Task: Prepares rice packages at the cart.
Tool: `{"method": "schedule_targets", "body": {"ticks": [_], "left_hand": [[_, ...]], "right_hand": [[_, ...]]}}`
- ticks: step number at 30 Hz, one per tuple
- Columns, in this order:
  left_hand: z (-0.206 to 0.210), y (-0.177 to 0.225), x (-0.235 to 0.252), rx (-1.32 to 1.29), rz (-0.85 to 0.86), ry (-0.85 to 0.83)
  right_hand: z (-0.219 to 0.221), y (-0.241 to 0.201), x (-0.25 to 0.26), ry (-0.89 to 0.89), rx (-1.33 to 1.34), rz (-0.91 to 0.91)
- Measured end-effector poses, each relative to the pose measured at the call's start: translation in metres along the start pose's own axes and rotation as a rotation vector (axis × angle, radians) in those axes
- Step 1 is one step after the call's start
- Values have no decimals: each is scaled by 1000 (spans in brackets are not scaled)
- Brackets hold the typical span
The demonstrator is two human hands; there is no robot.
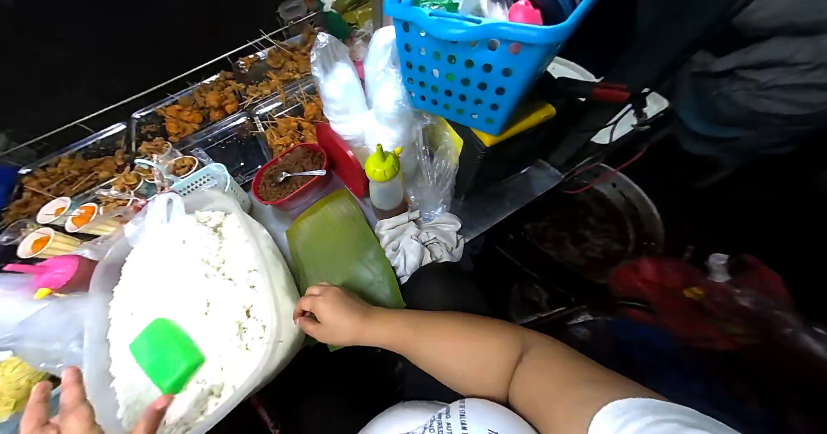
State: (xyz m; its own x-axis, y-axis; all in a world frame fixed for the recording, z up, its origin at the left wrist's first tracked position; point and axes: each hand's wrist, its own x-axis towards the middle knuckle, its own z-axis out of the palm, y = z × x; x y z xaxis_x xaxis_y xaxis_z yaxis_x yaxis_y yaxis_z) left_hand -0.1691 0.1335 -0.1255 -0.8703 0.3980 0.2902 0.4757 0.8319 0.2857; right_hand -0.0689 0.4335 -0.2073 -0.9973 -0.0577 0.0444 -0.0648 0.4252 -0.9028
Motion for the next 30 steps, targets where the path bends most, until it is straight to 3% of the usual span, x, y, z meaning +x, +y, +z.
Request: {"method": "schedule_targets", "body": {"ticks": [2,4,7,10,16,23,30], "left_hand": [[-3,-7,-5,-66,-94,139],[2,-18,-8,-329,-257,280],[24,-33,-16,-657,-514,301],[41,-15,-14,-972,-686,333],[41,4,-23,-1005,-713,333],[52,52,-49,-970,-797,381],[65,77,-56,-909,-686,363]], "right_hand": [[0,-2,0,28,86,27],[0,-8,3,71,277,89],[6,-18,15,71,588,247],[6,-23,24,45,613,260],[7,-22,13,116,556,280],[3,-9,-19,351,579,247],[-16,-6,-37,437,491,236]]}}
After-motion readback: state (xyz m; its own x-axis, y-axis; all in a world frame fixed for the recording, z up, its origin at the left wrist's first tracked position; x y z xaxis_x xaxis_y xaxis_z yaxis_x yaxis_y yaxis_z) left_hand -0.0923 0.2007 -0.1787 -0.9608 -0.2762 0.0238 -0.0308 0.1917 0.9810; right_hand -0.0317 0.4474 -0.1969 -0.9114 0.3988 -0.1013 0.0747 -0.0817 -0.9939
